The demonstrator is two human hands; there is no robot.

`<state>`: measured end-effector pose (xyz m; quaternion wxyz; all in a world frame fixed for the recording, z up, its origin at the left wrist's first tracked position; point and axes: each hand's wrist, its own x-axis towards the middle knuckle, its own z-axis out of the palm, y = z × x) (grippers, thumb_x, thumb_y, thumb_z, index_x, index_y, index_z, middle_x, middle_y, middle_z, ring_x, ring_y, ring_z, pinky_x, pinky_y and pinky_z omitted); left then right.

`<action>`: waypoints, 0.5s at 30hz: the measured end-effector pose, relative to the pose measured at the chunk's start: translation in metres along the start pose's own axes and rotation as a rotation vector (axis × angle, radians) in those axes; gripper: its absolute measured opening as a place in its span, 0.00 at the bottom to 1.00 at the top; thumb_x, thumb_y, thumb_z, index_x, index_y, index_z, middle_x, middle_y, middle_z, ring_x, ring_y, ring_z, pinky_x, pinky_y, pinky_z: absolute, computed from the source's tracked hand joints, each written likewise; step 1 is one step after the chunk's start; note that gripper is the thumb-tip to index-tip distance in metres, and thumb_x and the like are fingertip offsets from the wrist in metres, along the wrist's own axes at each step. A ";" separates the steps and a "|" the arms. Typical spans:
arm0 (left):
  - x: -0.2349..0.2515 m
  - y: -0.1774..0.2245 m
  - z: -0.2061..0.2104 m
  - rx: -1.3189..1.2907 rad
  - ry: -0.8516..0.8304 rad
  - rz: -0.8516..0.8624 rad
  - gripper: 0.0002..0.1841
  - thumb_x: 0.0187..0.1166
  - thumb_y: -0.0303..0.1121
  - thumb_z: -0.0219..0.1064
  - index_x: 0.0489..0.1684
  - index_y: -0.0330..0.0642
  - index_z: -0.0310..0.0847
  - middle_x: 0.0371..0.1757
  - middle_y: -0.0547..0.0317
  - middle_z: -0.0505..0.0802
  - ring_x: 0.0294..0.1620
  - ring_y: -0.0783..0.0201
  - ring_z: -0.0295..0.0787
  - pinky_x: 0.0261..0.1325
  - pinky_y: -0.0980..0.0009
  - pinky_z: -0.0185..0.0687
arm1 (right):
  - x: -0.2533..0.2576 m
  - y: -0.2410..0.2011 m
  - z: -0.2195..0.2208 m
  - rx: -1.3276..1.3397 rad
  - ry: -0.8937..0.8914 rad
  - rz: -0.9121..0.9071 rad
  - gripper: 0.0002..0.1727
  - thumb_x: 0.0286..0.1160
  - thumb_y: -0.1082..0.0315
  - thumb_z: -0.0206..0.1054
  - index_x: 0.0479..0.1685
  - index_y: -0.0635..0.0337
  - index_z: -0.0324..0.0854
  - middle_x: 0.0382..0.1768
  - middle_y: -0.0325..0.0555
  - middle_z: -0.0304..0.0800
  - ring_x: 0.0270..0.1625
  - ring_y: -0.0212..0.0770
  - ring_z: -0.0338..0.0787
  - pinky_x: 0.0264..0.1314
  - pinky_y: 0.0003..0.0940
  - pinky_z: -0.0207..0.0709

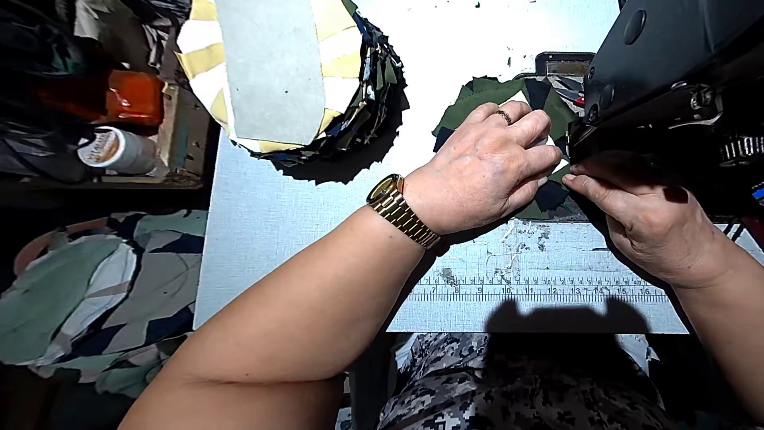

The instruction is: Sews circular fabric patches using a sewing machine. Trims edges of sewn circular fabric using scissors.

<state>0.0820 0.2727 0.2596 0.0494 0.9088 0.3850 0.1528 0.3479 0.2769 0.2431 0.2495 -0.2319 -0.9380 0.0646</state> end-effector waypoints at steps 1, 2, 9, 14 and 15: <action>0.000 0.001 0.000 0.009 -0.003 -0.012 0.21 0.88 0.45 0.51 0.67 0.53 0.88 0.67 0.49 0.87 0.78 0.45 0.75 0.77 0.44 0.67 | 0.000 0.000 0.000 -0.006 0.009 0.008 0.18 0.82 0.79 0.56 0.61 0.65 0.90 0.61 0.58 0.90 0.70 0.54 0.86 0.77 0.46 0.76; 0.001 0.002 0.000 0.012 0.003 -0.016 0.21 0.88 0.45 0.51 0.67 0.52 0.88 0.66 0.48 0.87 0.76 0.44 0.76 0.75 0.45 0.68 | 0.001 0.000 -0.001 -0.009 0.020 0.012 0.17 0.83 0.79 0.57 0.60 0.66 0.90 0.61 0.59 0.90 0.70 0.54 0.86 0.76 0.46 0.76; 0.002 0.007 0.003 0.093 0.017 -0.035 0.25 0.89 0.50 0.48 0.68 0.51 0.87 0.64 0.47 0.87 0.73 0.43 0.78 0.78 0.43 0.64 | 0.003 -0.004 0.002 -0.015 0.089 -0.034 0.19 0.81 0.81 0.56 0.62 0.67 0.88 0.63 0.60 0.90 0.71 0.53 0.87 0.78 0.44 0.76; -0.003 0.001 -0.002 0.048 0.039 0.039 0.24 0.89 0.48 0.48 0.71 0.54 0.86 0.75 0.50 0.85 0.84 0.45 0.72 0.90 0.34 0.44 | 0.001 -0.004 0.003 0.003 0.018 -0.007 0.19 0.80 0.81 0.55 0.62 0.67 0.89 0.60 0.61 0.90 0.68 0.53 0.88 0.76 0.43 0.77; -0.003 0.000 -0.003 0.025 0.041 0.064 0.23 0.88 0.46 0.49 0.68 0.51 0.87 0.73 0.50 0.86 0.83 0.47 0.73 0.90 0.37 0.48 | 0.001 -0.003 0.003 0.006 0.022 -0.011 0.19 0.80 0.81 0.55 0.61 0.68 0.89 0.60 0.61 0.91 0.68 0.54 0.88 0.76 0.43 0.77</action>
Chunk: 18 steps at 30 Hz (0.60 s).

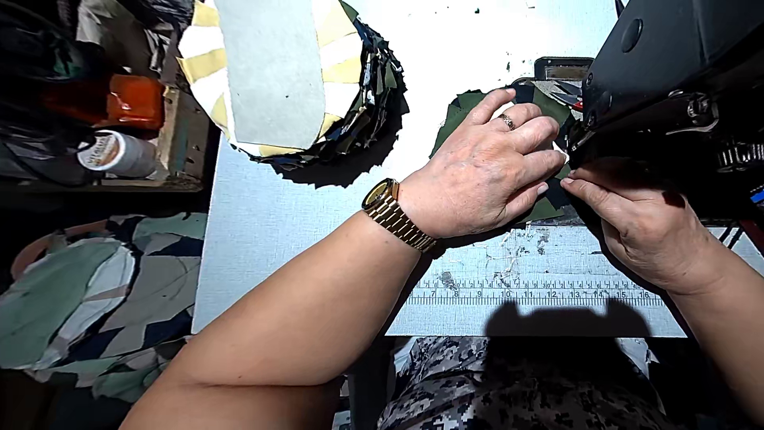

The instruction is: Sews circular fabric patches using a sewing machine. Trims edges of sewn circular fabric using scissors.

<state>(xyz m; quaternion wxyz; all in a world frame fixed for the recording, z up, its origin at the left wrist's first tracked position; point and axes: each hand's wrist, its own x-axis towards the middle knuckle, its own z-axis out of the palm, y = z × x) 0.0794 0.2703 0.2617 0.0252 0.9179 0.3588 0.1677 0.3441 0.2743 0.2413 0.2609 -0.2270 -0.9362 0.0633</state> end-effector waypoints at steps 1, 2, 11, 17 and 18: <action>0.000 -0.001 0.000 -0.029 -0.005 0.020 0.22 0.88 0.45 0.50 0.66 0.49 0.88 0.71 0.50 0.87 0.81 0.48 0.75 0.89 0.42 0.54 | 0.000 0.000 0.000 -0.001 -0.001 -0.003 0.18 0.80 0.81 0.56 0.61 0.68 0.89 0.60 0.61 0.91 0.68 0.54 0.88 0.76 0.43 0.77; -0.001 -0.003 0.000 -0.066 -0.014 0.032 0.22 0.88 0.44 0.51 0.65 0.46 0.88 0.69 0.50 0.88 0.78 0.49 0.77 0.85 0.47 0.61 | -0.001 0.000 0.000 -0.002 -0.004 -0.002 0.18 0.81 0.80 0.56 0.61 0.68 0.89 0.61 0.61 0.91 0.69 0.54 0.87 0.76 0.43 0.77; 0.004 0.002 0.003 0.011 -0.018 -0.035 0.24 0.89 0.46 0.48 0.66 0.48 0.88 0.63 0.49 0.89 0.71 0.46 0.79 0.75 0.49 0.69 | 0.002 0.003 -0.005 -0.057 0.004 0.052 0.16 0.84 0.79 0.55 0.60 0.69 0.88 0.61 0.59 0.90 0.71 0.54 0.86 0.78 0.45 0.75; 0.004 0.005 0.007 0.056 0.045 -0.067 0.21 0.89 0.42 0.50 0.66 0.50 0.89 0.66 0.48 0.88 0.76 0.46 0.78 0.83 0.43 0.60 | 0.000 0.001 -0.002 -0.015 0.051 -0.020 0.18 0.82 0.80 0.56 0.61 0.68 0.88 0.61 0.61 0.90 0.69 0.54 0.87 0.77 0.44 0.77; 0.003 0.005 0.005 0.037 0.051 -0.053 0.20 0.89 0.41 0.51 0.65 0.50 0.89 0.69 0.49 0.88 0.79 0.46 0.76 0.87 0.40 0.54 | -0.001 0.001 -0.001 -0.012 0.023 -0.019 0.19 0.82 0.80 0.56 0.62 0.67 0.88 0.62 0.60 0.91 0.70 0.53 0.88 0.77 0.44 0.76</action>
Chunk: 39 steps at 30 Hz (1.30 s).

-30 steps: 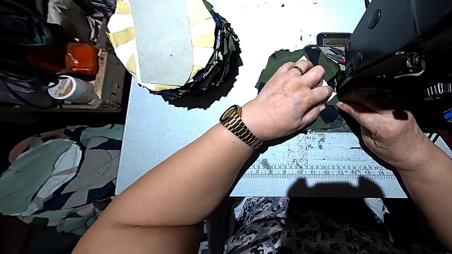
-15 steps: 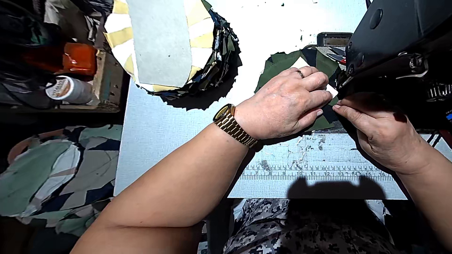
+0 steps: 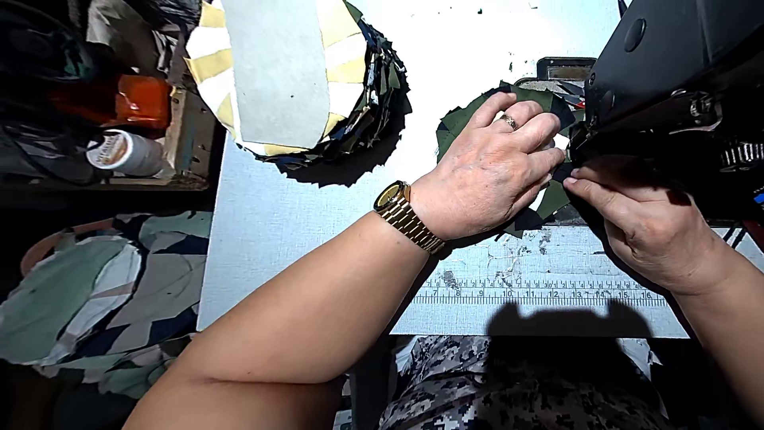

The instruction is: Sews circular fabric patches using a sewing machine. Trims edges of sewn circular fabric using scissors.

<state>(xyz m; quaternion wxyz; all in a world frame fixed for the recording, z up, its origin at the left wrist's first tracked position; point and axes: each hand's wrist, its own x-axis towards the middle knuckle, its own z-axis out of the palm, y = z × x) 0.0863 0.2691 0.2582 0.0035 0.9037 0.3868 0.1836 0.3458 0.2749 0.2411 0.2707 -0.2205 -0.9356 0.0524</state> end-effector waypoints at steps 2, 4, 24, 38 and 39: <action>-0.001 -0.003 -0.003 -0.056 0.003 0.052 0.18 0.88 0.38 0.54 0.62 0.48 0.90 0.68 0.50 0.89 0.79 0.47 0.78 0.88 0.41 0.54 | -0.002 0.000 0.000 -0.001 -0.037 0.010 0.19 0.81 0.80 0.55 0.63 0.66 0.89 0.62 0.59 0.91 0.70 0.53 0.88 0.77 0.43 0.76; -0.001 -0.008 -0.004 -0.136 -0.015 0.098 0.17 0.88 0.36 0.55 0.59 0.44 0.91 0.64 0.51 0.91 0.74 0.50 0.81 0.82 0.50 0.67 | -0.001 0.000 0.000 -0.002 -0.041 0.014 0.19 0.81 0.80 0.55 0.62 0.66 0.89 0.60 0.59 0.91 0.68 0.53 0.88 0.76 0.43 0.77; -0.002 -0.007 -0.004 -0.155 -0.014 0.075 0.17 0.87 0.39 0.57 0.59 0.44 0.90 0.62 0.51 0.90 0.73 0.50 0.80 0.80 0.52 0.70 | 0.002 0.002 -0.002 0.011 -0.052 0.019 0.17 0.83 0.79 0.56 0.60 0.66 0.89 0.60 0.58 0.91 0.70 0.54 0.86 0.77 0.45 0.76; 0.002 -0.004 -0.001 -0.061 -0.075 -0.004 0.19 0.88 0.43 0.53 0.65 0.53 0.89 0.63 0.49 0.88 0.73 0.45 0.78 0.68 0.47 0.76 | 0.002 -0.001 0.002 -0.015 -0.075 0.017 0.20 0.82 0.80 0.55 0.66 0.64 0.87 0.66 0.58 0.89 0.73 0.52 0.85 0.80 0.44 0.74; 0.002 -0.002 -0.001 -0.057 -0.081 -0.014 0.19 0.88 0.43 0.53 0.65 0.53 0.89 0.62 0.49 0.87 0.72 0.45 0.78 0.66 0.47 0.76 | 0.001 -0.001 0.002 -0.027 -0.074 0.023 0.20 0.82 0.80 0.55 0.65 0.64 0.87 0.66 0.58 0.89 0.73 0.52 0.85 0.79 0.44 0.74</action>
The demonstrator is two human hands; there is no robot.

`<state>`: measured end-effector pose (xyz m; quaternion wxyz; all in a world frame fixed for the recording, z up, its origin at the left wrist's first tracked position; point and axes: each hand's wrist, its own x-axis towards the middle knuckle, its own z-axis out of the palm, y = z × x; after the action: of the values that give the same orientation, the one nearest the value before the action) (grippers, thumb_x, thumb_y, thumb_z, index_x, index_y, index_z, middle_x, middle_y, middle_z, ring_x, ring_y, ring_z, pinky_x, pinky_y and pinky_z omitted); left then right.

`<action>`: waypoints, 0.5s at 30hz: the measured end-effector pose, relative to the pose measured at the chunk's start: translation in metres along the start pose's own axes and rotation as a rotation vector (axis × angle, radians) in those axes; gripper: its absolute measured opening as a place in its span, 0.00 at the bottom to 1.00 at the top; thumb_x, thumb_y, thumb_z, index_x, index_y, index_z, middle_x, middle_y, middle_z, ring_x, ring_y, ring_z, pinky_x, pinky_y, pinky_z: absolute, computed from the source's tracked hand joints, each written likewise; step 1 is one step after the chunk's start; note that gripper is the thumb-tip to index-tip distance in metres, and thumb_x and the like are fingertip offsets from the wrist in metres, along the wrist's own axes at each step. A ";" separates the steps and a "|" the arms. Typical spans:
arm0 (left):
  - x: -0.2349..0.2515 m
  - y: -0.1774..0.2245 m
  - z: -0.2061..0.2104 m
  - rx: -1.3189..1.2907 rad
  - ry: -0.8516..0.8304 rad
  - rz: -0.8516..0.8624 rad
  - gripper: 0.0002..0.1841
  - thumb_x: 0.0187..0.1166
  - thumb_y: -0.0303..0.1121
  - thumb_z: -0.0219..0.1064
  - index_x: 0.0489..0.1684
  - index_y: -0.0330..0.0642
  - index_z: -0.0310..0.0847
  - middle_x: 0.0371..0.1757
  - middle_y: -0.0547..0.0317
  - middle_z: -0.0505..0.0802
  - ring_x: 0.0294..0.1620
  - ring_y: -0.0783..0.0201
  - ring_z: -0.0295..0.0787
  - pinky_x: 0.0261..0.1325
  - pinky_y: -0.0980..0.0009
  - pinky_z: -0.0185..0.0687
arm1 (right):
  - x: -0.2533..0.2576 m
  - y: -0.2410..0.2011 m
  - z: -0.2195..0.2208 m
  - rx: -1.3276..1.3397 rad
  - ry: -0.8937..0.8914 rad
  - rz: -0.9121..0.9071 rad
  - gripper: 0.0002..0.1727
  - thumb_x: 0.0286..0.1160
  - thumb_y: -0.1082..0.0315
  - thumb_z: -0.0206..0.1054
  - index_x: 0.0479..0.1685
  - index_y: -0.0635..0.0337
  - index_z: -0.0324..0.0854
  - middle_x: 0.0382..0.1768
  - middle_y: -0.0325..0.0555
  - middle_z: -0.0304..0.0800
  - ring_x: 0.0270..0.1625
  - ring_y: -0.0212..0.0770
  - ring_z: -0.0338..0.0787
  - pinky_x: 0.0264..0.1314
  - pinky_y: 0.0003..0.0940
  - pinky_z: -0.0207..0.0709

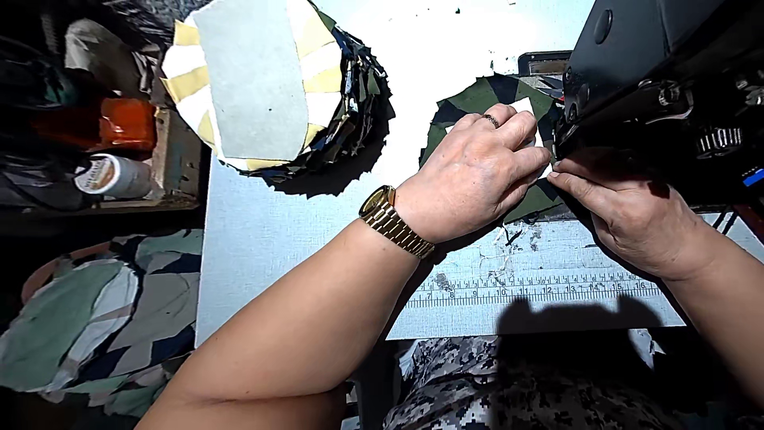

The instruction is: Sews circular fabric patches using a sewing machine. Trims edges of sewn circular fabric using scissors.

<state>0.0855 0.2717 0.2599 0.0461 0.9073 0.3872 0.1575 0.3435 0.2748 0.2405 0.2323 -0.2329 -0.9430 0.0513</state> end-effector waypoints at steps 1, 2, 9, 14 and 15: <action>0.000 0.001 0.000 0.005 -0.004 -0.011 0.20 0.88 0.43 0.53 0.66 0.52 0.88 0.62 0.49 0.87 0.72 0.45 0.78 0.65 0.48 0.75 | 0.000 0.000 0.000 -0.009 0.006 0.004 0.20 0.82 0.80 0.55 0.65 0.64 0.88 0.66 0.58 0.89 0.73 0.53 0.85 0.79 0.44 0.74; 0.000 0.003 0.000 0.011 -0.005 -0.023 0.20 0.88 0.44 0.53 0.66 0.52 0.88 0.62 0.49 0.87 0.71 0.45 0.78 0.64 0.48 0.74 | 0.000 0.001 0.000 -0.015 0.014 0.008 0.20 0.82 0.80 0.55 0.65 0.65 0.88 0.66 0.58 0.89 0.73 0.53 0.85 0.79 0.44 0.74; 0.002 0.009 0.001 0.043 -0.008 -0.093 0.21 0.89 0.46 0.51 0.66 0.52 0.87 0.62 0.49 0.86 0.69 0.44 0.77 0.61 0.47 0.73 | 0.002 0.003 0.000 -0.040 0.032 0.032 0.17 0.83 0.79 0.55 0.61 0.67 0.88 0.62 0.57 0.90 0.72 0.55 0.85 0.78 0.46 0.75; 0.003 0.014 0.005 0.092 0.003 -0.132 0.24 0.89 0.48 0.48 0.69 0.50 0.85 0.61 0.46 0.86 0.68 0.42 0.77 0.59 0.46 0.72 | 0.004 0.004 -0.001 -0.083 0.027 0.077 0.17 0.84 0.78 0.56 0.61 0.65 0.88 0.62 0.56 0.90 0.71 0.54 0.85 0.78 0.47 0.74; 0.002 0.015 0.006 0.096 0.010 -0.136 0.24 0.89 0.49 0.48 0.70 0.49 0.85 0.62 0.46 0.86 0.68 0.42 0.77 0.60 0.47 0.72 | 0.003 0.004 -0.001 -0.082 0.022 0.080 0.17 0.84 0.77 0.55 0.61 0.65 0.88 0.62 0.55 0.90 0.71 0.54 0.85 0.78 0.48 0.74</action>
<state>0.0990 0.2630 0.2581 0.0114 0.8793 0.4553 0.1398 0.3433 0.2797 0.2419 0.2307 -0.2805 -0.9315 0.0191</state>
